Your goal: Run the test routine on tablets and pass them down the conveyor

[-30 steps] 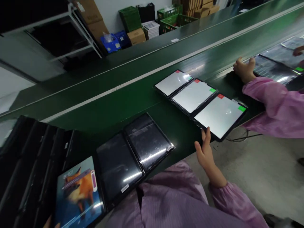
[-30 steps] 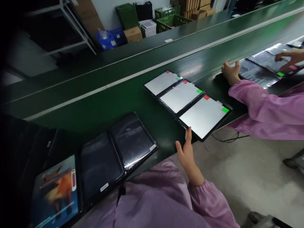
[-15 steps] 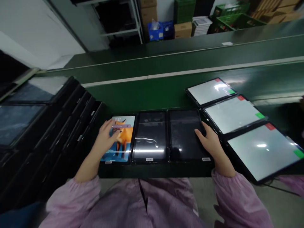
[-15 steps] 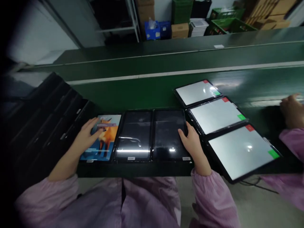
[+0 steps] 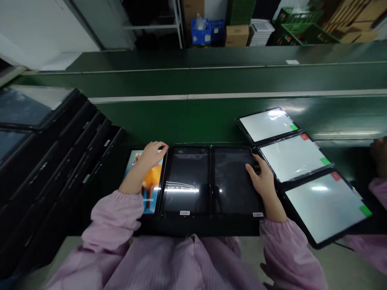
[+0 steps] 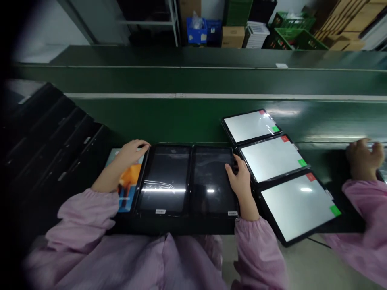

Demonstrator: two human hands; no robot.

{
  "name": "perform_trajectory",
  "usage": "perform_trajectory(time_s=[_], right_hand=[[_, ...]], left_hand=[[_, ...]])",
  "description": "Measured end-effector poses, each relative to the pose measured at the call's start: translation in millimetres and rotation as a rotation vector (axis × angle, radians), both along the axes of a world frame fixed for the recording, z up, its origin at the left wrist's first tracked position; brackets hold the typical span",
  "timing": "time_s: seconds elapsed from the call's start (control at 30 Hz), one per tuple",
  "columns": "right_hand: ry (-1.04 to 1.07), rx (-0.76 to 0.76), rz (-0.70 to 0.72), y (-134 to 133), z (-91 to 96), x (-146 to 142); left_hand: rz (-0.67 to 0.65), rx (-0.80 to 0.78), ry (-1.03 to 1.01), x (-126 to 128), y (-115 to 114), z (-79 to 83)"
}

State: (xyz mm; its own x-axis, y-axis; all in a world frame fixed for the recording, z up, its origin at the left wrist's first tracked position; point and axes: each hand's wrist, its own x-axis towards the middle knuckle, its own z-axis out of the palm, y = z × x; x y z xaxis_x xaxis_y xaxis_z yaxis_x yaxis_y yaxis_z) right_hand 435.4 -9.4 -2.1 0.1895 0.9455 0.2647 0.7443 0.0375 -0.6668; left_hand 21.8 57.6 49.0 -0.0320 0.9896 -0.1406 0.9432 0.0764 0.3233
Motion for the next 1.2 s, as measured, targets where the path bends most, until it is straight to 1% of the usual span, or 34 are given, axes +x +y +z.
perform_trajectory(time_s=[0.1, 0.17, 0.27, 0.3, 0.37, 0.47, 0.57, 0.63, 0.73, 0.87, 0.97, 1.03, 1.07, 1.13, 1.17, 1.2], right_hand=[[-0.04, 0.044, 0.01, -1.6, 6.7, -8.7], [-0.081, 0.092, 0.03, -6.5, 13.0, -23.1], [-0.146, 0.147, 0.102, -16.1, 19.8, -57.3], [-0.166, 0.152, 0.136, -18.1, 20.2, -70.7], [-0.2, 0.148, 0.199, -17.7, 17.9, -96.9], [-0.235, 0.136, 0.243, -5.5, 10.5, -129.3], [-0.252, 0.129, 0.261, 11.1, 5.7, -150.3], [-0.258, 0.123, 0.274, 18.5, 5.6, -159.1], [-0.263, 0.113, 0.292, 22.0, 8.3, -167.9], [-0.249, 0.112, 0.307, 22.6, 12.7, -179.8], [-0.209, 0.122, 0.283, 20.8, 19.0, -183.2], [-0.165, 0.137, 0.235, 10.5, 26.1, -172.7], [-0.138, 0.147, 0.198, 0.4, 29.8, -162.1], [-0.075, 0.167, 0.092, -30.7, 35.4, -131.7], [-0.04, 0.175, 0.014, -50.5, 36.3, -114.0], [-0.003, 0.178, -0.072, -71.5, 35.5, -96.4]], left_hand=[[-0.037, 0.027, 0.034, 7.6, 6.9, 4.7], [-0.124, 0.046, 0.017, 22.2, 12.7, 5.5], [-0.283, 0.012, -0.036, 43.0, 19.4, 5.8], [-0.32, -0.012, -0.049, 46.1, 20.4, 5.9], [-0.359, -0.053, -0.062, 44.4, 20.6, 6.0], [-0.372, -0.069, -0.063, 29.2, 18.9, 4.9], [-0.38, -0.065, -0.072, 15.2, 17.8, 3.0], [-0.383, -0.065, -0.082, 10.3, 17.9, 2.1], [-0.373, -0.064, -0.097, 7.5, 18.6, 1.4], [-0.331, -0.058, -0.11, 13.5, 19.1, 2.2], [-0.273, -0.022, -0.124, 21.3, 11.5, 10.8], [-0.234, 0.04, -0.161, 15.4, -4.2, 22.2], [-0.213, 0.079, -0.189, 5.8, -16.2, 28.3], [-0.149, 0.16, -0.275, -28.6, -47.8, 36.1], [-0.104, 0.19, -0.324, -51.5, -66.4, 35.7], [-0.032, 0.232, -0.41, -75.9, -86.0, 31.4]])
